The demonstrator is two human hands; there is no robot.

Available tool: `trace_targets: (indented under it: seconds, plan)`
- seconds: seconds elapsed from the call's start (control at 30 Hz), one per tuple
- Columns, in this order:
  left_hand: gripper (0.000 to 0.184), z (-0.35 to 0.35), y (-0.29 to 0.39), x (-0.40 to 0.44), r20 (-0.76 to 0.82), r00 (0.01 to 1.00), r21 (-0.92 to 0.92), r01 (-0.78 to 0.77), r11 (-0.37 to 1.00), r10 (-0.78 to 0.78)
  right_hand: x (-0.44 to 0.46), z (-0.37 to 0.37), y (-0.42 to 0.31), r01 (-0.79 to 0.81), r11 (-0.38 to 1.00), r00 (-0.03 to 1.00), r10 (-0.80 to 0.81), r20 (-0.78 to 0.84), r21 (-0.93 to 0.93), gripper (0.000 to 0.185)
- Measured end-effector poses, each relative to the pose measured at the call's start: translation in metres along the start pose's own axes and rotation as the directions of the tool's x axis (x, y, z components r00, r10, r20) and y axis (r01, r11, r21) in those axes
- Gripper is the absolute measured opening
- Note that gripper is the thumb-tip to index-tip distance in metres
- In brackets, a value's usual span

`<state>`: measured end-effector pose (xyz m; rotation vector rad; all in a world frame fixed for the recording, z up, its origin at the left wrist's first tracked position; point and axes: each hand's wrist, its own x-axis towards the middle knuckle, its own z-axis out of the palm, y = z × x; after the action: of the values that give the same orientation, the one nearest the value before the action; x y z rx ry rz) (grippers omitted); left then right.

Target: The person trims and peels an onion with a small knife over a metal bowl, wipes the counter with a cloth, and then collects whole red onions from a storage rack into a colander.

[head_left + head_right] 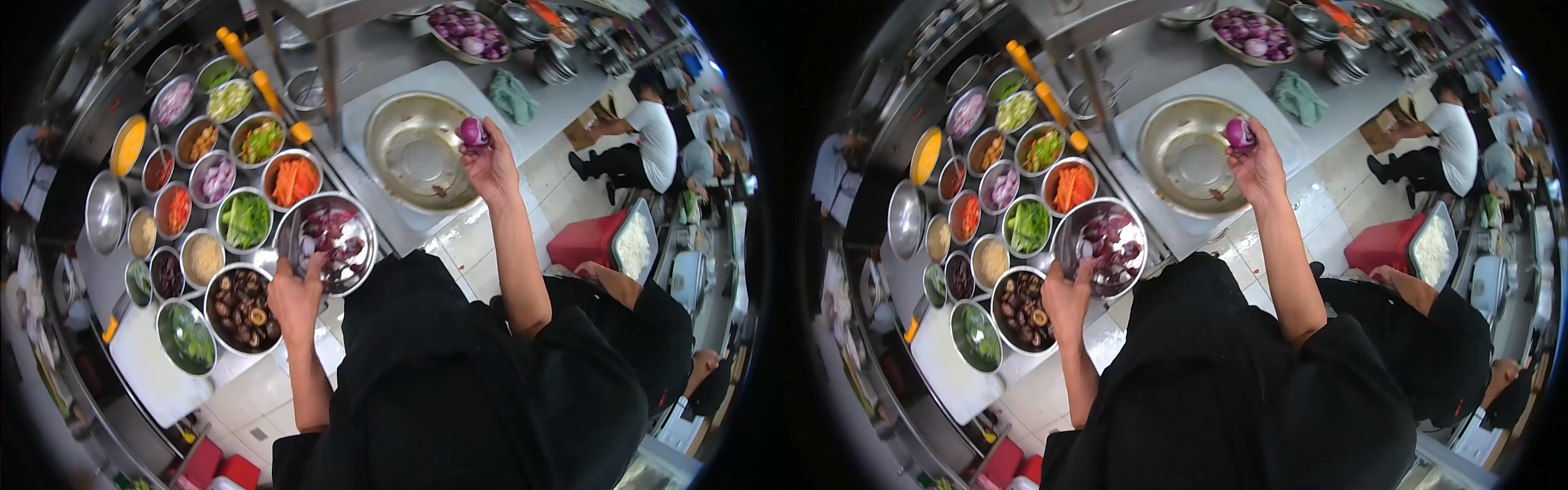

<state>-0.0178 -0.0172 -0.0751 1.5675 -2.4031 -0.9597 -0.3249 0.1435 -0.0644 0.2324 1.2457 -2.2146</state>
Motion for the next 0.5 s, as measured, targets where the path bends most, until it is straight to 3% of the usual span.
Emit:
trace_targets:
  seconds: [0.03,0.13,0.17,0.23,0.37,0.43,0.5]
  plan:
    - [0.047,-0.004,0.006,0.0,0.011,1.0,-0.007,0.023,1.0,-0.023,0.002,-0.01,-0.011,0.043,0.999,0.998,-0.043,-0.04,-0.012,0.03]
    - [0.042,0.0,0.018,0.0,-0.084,0.995,-0.273,-0.081,0.958,0.06,0.023,-0.044,-0.036,0.129,0.991,0.979,-0.131,-0.155,-0.023,0.026]
    - [0.039,-0.001,0.026,-0.001,-0.041,0.999,-0.28,-0.029,0.96,0.018,0.035,-0.052,-0.046,0.145,0.988,0.971,-0.153,-0.182,-0.056,0.026]
    - [0.039,0.012,0.031,0.003,-0.102,0.993,-0.334,-0.098,0.937,0.068,0.062,-0.062,-0.066,0.163,0.979,0.956,-0.187,-0.227,-0.121,0.026]
    - [0.027,0.028,0.084,0.001,-0.104,0.994,-0.44,-0.081,0.895,0.039,0.135,-0.079,-0.109,0.255,0.944,0.94,-0.292,-0.175,-0.209,0.03]
    - [0.026,0.044,0.101,0.004,-0.114,0.99,-0.358,-0.114,0.927,0.078,0.177,-0.079,-0.132,0.312,0.906,0.903,-0.376,-0.206,-0.287,0.035]
    - [0.027,0.072,0.105,0.009,-0.108,0.994,-0.507,-0.052,0.861,-0.003,0.224,-0.084,-0.156,0.368,0.86,0.867,-0.455,-0.203,-0.354,0.039]
